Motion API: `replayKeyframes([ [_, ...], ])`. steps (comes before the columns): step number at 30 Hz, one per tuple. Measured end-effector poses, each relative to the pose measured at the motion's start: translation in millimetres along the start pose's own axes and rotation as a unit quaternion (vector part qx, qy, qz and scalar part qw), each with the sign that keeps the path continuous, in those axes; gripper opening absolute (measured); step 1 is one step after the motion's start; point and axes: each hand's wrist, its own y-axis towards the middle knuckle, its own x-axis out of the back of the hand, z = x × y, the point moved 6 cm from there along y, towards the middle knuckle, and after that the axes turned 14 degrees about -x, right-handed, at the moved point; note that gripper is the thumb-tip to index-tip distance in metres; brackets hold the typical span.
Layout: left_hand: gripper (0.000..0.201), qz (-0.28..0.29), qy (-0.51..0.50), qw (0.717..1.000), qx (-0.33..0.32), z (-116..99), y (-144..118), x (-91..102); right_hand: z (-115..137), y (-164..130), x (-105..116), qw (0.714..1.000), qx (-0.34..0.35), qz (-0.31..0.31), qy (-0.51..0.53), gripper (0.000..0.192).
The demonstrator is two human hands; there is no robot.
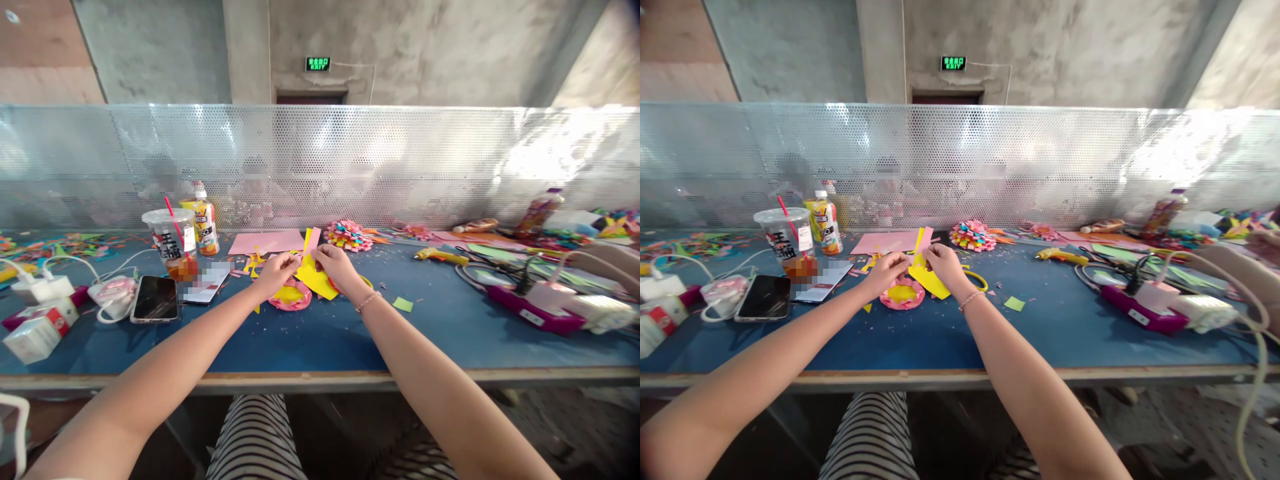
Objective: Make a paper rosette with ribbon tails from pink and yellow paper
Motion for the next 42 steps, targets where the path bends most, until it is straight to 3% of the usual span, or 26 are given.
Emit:
replayKeyframes([
  [8,0.017,0.009,0.033,0.999,-0.024,0,0,-1.8,3,-2,-5,0.999,0.027,0.020,-0.018,0.018],
  [17,0.014,0.016,0.055,0.997,-0.058,-11,2,0.0,0,-3,-10,1.000,-0.009,0.023,0.020,0.016],
  [22,0.015,0.043,0.052,0.995,-0.078,-17,0,-5.0,-6,6,6,0.998,-0.028,-0.026,0.057,0.015],
  [28,0.014,0.051,0.020,0.997,-0.049,-10,-2,-7.1,-6,12,22,0.995,-0.022,-0.026,0.099,0.016],
  [33,0.003,0.048,0.020,0.998,-0.033,0,0,-7.8,2,5,14,0.995,-0.023,0.020,0.099,0.020],
  [42,0.021,0.018,-0.047,0.999,0.004,6,0,-7.9,4,-2,-1,0.995,0.017,0.093,0.015,0.019],
])
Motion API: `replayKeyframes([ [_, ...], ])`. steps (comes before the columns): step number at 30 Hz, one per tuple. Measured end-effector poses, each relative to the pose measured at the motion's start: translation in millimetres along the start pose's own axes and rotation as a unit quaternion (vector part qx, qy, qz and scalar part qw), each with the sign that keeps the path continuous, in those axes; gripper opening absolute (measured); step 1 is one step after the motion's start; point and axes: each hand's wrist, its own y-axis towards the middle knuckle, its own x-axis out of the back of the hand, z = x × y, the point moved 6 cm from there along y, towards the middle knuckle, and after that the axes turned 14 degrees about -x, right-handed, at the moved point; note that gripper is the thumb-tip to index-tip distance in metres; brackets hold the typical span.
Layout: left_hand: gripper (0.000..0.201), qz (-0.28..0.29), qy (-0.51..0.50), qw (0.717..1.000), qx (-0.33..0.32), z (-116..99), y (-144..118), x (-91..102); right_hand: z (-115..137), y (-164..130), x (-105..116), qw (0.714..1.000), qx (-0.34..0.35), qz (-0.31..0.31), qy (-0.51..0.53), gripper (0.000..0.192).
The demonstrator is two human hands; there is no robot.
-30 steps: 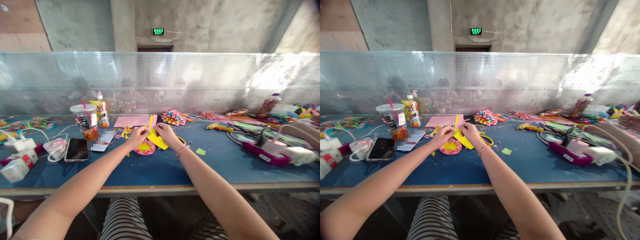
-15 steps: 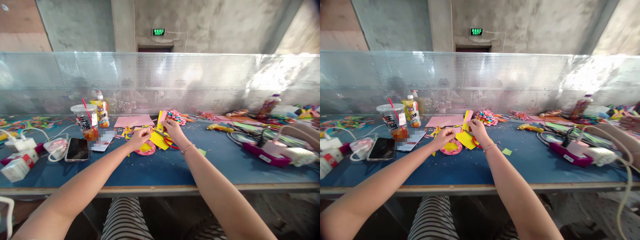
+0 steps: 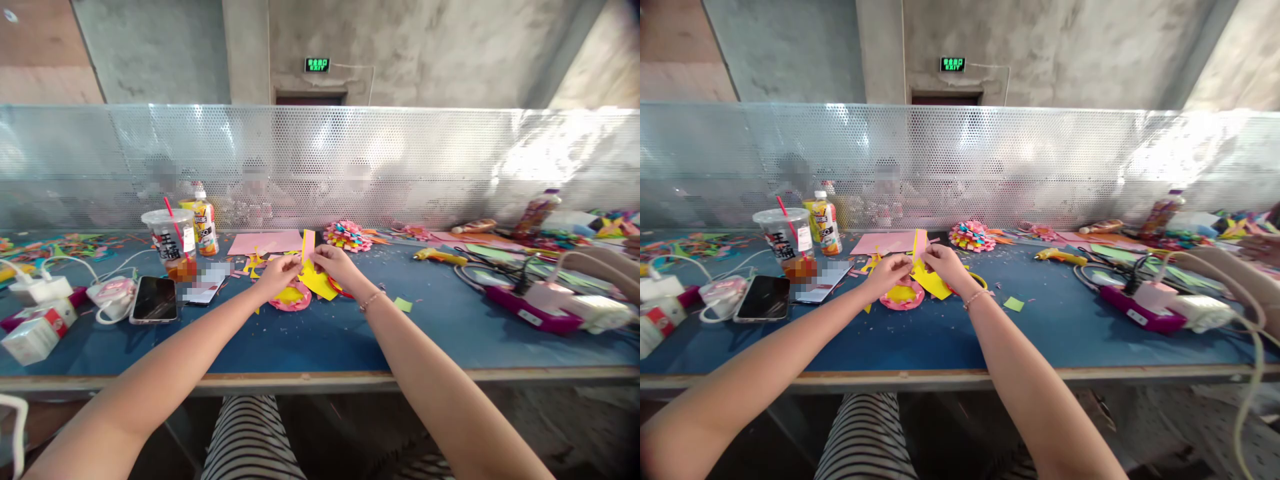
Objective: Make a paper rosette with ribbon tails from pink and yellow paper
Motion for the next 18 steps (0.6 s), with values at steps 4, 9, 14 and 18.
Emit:
replayKeyframes([
  [4,0.017,-0.022,0.010,1.000,0.007,3.0,0.8,2.8,2.7,-2.5,-4.0,1.000,0.013,0.018,-0.022,0.017],
  [9,0.021,-0.028,-0.024,0.999,0.024,5.4,0.1,2.0,0.9,-1.9,-6.3,0.999,0.018,0.028,-0.036,0.016],
  [14,0.029,-0.029,-0.039,0.998,0.030,6.0,-0.5,1.3,1.2,-1.4,-9.6,0.997,0.031,0.043,-0.057,0.017],
  [18,0.030,-0.041,-0.030,0.998,0.031,4.9,-0.5,2.7,1.6,-1.4,-10.8,0.997,0.033,0.047,-0.060,0.017],
])
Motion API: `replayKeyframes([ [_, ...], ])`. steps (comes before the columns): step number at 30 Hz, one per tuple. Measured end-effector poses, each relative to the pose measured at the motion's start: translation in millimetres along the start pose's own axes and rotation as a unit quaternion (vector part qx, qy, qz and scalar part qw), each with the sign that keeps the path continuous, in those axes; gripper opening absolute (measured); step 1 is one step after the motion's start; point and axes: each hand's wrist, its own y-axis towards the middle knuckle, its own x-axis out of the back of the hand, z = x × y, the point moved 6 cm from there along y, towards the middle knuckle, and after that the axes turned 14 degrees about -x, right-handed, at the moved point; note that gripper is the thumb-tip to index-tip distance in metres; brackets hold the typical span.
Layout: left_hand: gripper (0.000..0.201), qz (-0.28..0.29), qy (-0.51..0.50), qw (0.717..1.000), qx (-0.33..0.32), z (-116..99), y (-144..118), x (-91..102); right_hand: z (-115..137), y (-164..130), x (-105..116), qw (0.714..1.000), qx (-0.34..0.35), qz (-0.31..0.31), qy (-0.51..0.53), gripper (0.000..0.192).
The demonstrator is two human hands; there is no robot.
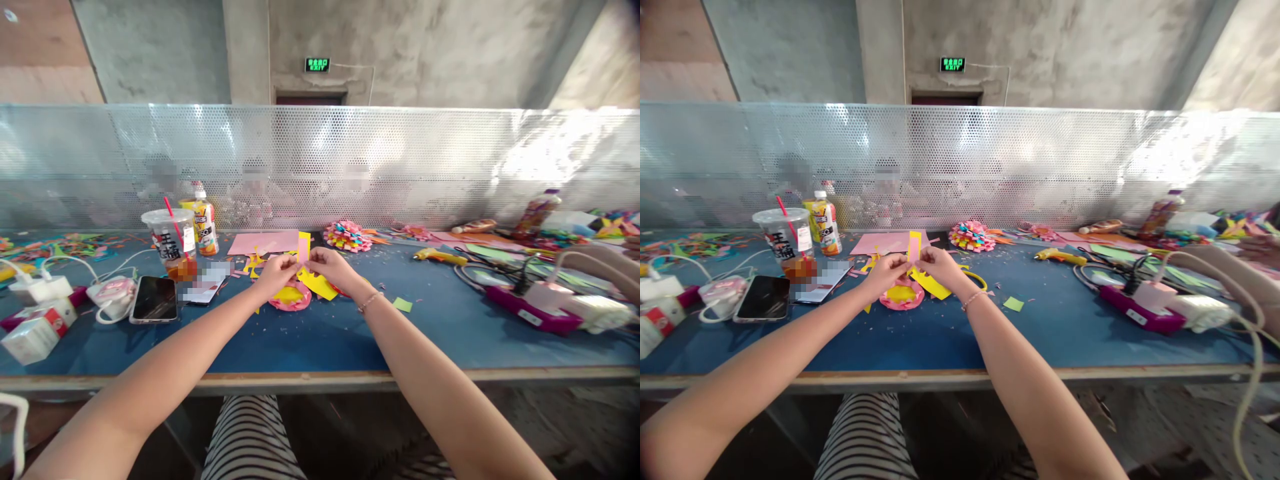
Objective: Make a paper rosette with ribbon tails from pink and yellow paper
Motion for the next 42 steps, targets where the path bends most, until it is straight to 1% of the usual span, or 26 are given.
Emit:
replayKeyframes([
  [6,0.028,-0.007,0.000,1.000,0.007,-3,-1,-0.1,0,1,0,1.000,0.005,-0.006,-0.012,0.016],
  [11,0.027,-0.005,-0.006,1.000,0.013,-3,-1,-0.4,0,0,0,1.000,-0.001,0.001,-0.003,0.015],
  [16,0.028,0.009,0.005,1.000,0.007,-4,-1,-2.1,1,-2,2,1.000,-0.014,0.007,0.015,0.013],
  [19,0.028,0.028,0.032,0.999,0.005,-5,-1,-6.2,0,-4,3,0.998,-0.055,0.028,0.024,0.008],
  [22,0.028,0.049,0.045,0.998,0.007,-3,-3,-11.2,-2,-12,1,0.990,-0.118,0.080,0.017,0.002],
  [24,0.029,0.064,0.052,0.996,0.021,0,-3,-13.8,-6,-22,0,0.979,-0.170,0.117,0.006,0.004],
  [26,0.030,0.070,0.068,0.995,0.036,1,-3,-15.3,-12,-36,3,0.967,-0.214,0.137,-0.008,0.006],
  [27,0.031,0.076,0.077,0.993,0.037,0,-3,-16.8,-16,-44,5,0.963,-0.228,0.143,-0.014,0.007],
  [28,0.034,0.068,0.107,0.992,0.019,-5,-2,-16.9,-19,-52,9,0.960,-0.237,0.147,-0.019,0.007],
  [29,0.037,0.069,0.157,0.985,-0.014,-14,-2,-18.4,-23,-60,12,0.958,-0.243,0.152,-0.024,0.007],
  [30,0.040,0.083,0.217,0.971,-0.053,-23,-3,-22.5,-27,-68,16,0.956,-0.249,0.154,-0.031,0.006],
  [31,0.043,0.115,0.266,0.952,-0.098,-34,-6,-30.3,-31,-74,20,0.953,-0.257,0.152,-0.045,0.008],
  [32,0.041,0.167,0.291,0.931,-0.144,-43,-12,-41.7,-37,-80,25,0.951,-0.266,0.145,-0.065,0.011],
  [33,0.036,0.232,0.299,0.907,-0.183,-51,-20,-54.9,-42,-85,29,0.948,-0.277,0.134,-0.085,0.016],
  [35,0.036,0.346,0.292,0.862,-0.228,-58,-39,-78.1,-49,-92,35,0.942,-0.287,0.108,-0.135,0.020],
  [36,0.037,0.379,0.294,0.844,-0.240,-59,-47,-86.1,-50,-95,36,0.941,-0.278,0.097,-0.167,0.018],
  [38,0.037,0.400,0.316,0.823,-0.251,-56,-57,-95.4,-46,-99,34,0.938,-0.232,0.076,-0.246,0.010],
  [40,0.036,0.415,0.335,0.810,-0.244,-49,-61,-100.1,-38,-103,31,0.925,-0.174,0.052,-0.334,0.003],
  [42,0.036,0.420,0.340,0.804,-0.249,-44,-62,-101.9,-32,-103,29,0.913,-0.133,0.047,-0.383,0.005],
])
